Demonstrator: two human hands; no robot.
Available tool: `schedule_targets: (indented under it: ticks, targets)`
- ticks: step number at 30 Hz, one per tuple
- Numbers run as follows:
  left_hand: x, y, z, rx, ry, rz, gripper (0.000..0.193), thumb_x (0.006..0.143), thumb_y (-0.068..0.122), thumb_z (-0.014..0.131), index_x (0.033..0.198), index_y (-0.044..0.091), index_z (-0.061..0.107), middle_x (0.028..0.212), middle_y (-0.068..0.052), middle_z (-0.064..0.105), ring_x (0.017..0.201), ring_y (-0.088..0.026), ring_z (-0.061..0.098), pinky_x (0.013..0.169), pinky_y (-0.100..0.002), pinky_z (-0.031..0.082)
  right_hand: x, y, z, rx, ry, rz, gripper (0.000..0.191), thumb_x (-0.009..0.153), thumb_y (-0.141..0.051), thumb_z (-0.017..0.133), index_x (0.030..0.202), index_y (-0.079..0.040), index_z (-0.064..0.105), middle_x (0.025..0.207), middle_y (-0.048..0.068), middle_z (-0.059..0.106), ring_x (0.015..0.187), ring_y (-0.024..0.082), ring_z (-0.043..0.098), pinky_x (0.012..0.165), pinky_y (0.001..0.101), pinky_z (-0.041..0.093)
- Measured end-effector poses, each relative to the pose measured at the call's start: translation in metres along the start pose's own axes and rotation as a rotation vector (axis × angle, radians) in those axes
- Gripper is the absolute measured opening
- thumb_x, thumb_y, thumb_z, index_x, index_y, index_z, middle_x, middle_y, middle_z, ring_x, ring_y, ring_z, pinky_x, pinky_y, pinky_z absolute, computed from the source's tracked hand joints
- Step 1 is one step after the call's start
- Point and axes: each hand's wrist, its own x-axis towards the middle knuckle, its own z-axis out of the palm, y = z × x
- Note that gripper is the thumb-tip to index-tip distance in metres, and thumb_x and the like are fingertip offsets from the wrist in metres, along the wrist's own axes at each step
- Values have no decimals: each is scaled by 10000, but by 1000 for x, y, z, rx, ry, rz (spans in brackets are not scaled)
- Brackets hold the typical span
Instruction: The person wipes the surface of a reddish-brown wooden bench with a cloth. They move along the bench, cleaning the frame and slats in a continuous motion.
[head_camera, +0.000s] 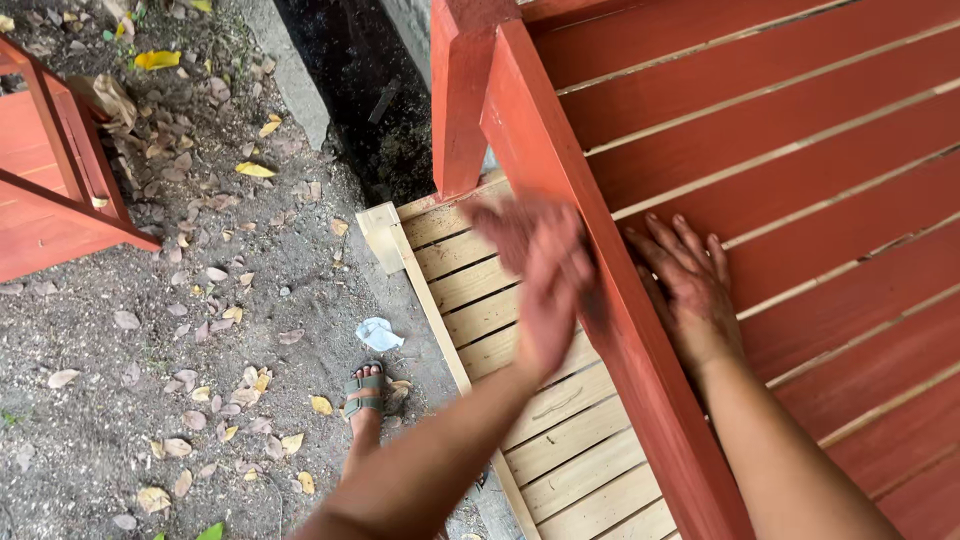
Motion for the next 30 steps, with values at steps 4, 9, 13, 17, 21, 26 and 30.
schedule_targets:
  ticks: [4, 9, 13, 17, 21, 26, 30]
  targets:
    - [-118, 57, 22, 82, -174, 98, 577, 973, 15, 687, 1524, 90, 533, 1656, -189, 440, 1636, -428, 246, 1337, -534, 190, -9, 1, -2, 238, 155, -8, 438, 1037, -90, 583, 1473, -128, 567, 1559, 97, 539, 1524, 299, 421, 1277, 454, 275]
    - [-124, 71, 23, 103, -317, 150, 677, 904, 44, 659, 1543, 20, 436, 1470, -219, 518, 1389, -459, 470, 1182, -579, 364, -37, -2, -25, 522, 243, 146, 434, 1047, -63, 579, 1479, -67, 547, 1580, 131, 520, 1514, 260, 441, 1240, 386, 330]
    - [-39, 49, 10, 240, -163, 604, 596, 757, 143, 688, 1337, 37, 599, 1301, -192, 621, 1315, -417, 530, 1180, -608, 309, -70, -7, -47, 668, 373, 243, 460, 1040, -67, 584, 1495, -64, 515, 1606, 119, 471, 1508, 239, 422, 1238, 374, 331]
    - [56, 26, -28, 283, -162, 606, 383, 908, -64, 621, 1288, -19, 599, 1315, -223, 597, 1334, -403, 524, 1201, -518, 373, -104, -13, -54, 713, 470, 340, 465, 1034, -63, 580, 1492, -71, 503, 1594, 104, 474, 1481, 226, 447, 1228, 366, 355]
    - [185, -6, -48, 22, -206, 387, 322, 973, -34, 578, 1274, 73, 612, 1320, -153, 550, 1183, -313, 571, 975, -380, 527, -129, -24, -48, 809, 636, 371, 422, 1034, -30, 584, 1453, -51, 534, 1546, 109, 517, 1451, 227, 487, 1235, 362, 389]
    - [198, -11, -55, 848, -156, 629, 306, 1016, 146, 694, 1311, 87, 638, 1459, -212, 571, 1397, -473, 406, 1127, -495, 430, -157, -53, -47, 959, 834, 527, 329, 1050, -14, 561, 1376, -39, 595, 1420, 98, 611, 1365, 195, 550, 1201, 333, 433]
    - [104, 23, -43, 590, -417, 625, 383, 1045, 152, 603, 1402, 16, 580, 1490, -216, 526, 1463, -420, 406, 1213, -466, 427, -175, -88, -47, 893, 1028, 664, 265, 1047, -11, 562, 1304, -12, 627, 1330, 94, 654, 1303, 181, 593, 1177, 321, 443]
